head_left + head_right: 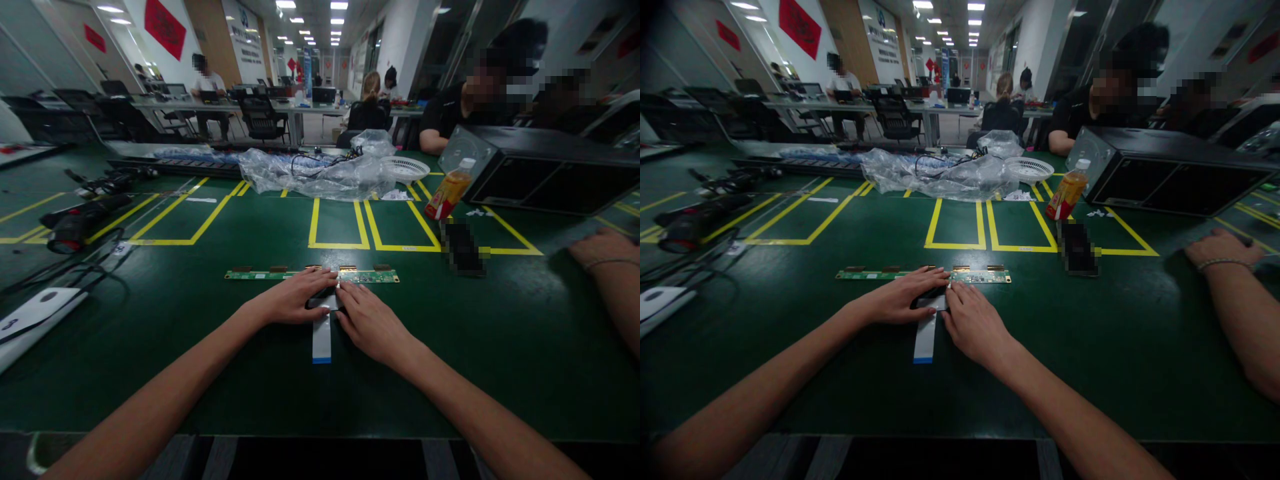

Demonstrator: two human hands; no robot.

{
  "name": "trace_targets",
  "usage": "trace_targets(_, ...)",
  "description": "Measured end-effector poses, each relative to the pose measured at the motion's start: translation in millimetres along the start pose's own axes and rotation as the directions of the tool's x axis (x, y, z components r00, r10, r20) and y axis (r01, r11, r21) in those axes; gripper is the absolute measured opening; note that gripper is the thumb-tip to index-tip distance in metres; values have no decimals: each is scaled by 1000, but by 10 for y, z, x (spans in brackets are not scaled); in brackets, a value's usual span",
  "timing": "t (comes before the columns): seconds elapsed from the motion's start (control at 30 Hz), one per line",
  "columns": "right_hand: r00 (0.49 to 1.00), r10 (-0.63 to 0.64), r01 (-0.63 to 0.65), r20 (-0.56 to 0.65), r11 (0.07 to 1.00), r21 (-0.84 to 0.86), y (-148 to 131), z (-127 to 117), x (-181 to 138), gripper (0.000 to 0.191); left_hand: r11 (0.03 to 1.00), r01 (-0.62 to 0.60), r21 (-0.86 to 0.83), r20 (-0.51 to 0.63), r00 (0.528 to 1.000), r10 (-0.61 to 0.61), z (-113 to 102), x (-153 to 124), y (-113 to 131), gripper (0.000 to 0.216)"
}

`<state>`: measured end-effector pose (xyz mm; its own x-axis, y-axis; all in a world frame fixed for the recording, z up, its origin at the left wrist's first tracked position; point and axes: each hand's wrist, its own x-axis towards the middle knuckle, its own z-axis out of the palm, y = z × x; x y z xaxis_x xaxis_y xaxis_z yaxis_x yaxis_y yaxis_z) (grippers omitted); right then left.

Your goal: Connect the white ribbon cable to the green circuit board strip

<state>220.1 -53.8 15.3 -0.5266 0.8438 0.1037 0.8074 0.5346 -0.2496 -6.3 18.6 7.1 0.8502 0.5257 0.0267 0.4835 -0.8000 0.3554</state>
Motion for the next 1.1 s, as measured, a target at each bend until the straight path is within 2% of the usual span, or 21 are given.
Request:
trace_targets(0.13, 993, 16, -9, -120, 998, 58, 45, -82, 26, 36, 997, 19, 70, -58, 998, -15, 43, 11, 91, 58)
trace_targets(0.27, 982, 72, -52, -177, 992, 113, 100, -153, 38, 22, 994, -61, 87, 17, 998, 60, 94, 55, 182, 55)
trace_targets(0.33, 980, 82, -59, -180, 990, 127, 123, -174, 41, 19, 993, -2, 116, 22, 1000, 0, 110, 72, 107, 57)
trace_targets(0.4, 979, 91, -67, -184, 989, 130, 144, -189, 44, 18, 972, 167, 164, -26, 986, -165, 96, 42, -100, 60)
trace_targets(0.47, 980, 100, -76, -173, 987, 143, 161, -204, 46, 18, 897, 390, 209, -97, 921, -378, 39, -69, -416, 64)
trace_targets(0.5, 981, 104, -79, -164, 985, 152, 168, -212, 46, 19, 836, 501, 223, -135, 866, -482, -4, -158, -593, 65)
trace_targets(0.6, 985, 103, -79, -141, 982, 169, 175, -230, 43, 20, 617, 758, 211, -250, 652, -716, -157, -499, -1055, 65)
trace_targets(0.7, 987, 92, -69, -131, 983, 172, 169, -232, 42, 19, 473, 865, 168, -294, 502, -813, -265, -766, -1279, 68)
trace_targets(0.77, 988, 84, -61, -130, 983, 172, 165, -227, 43, 18, 409, 901, 145, -298, 434, -850, -284, -834, -1308, 72)
trace_targets(0.83, 989, 83, -61, -125, 983, 175, 165, -221, 44, 17, 374, 918, 127, -299, 395, -869, -273, -834, -1295, 74)
trace_targets(0.93, 989, 89, -68, -115, 982, 179, 172, -219, 46, 17, 367, 924, 106, -336, 381, -862, -255, -795, -1267, 77)
trace_targets(1.0, 989, 89, -67, -120, 982, 175, 176, -223, 46, 17, 385, 915, 120, -352, 402, -846, -258, -764, -1241, 80)
trace_targets(1.03, 989, 87, -65, -123, 983, 174, 176, -226, 46, 17, 412, 900, 141, -346, 434, -832, -259, -741, -1214, 80)
trace_targets(1.1, 989, 83, -61, -119, 983, 175, 172, -233, 46, 18, 519, 832, 194, -302, 554, -776, -245, -661, -1108, 77)
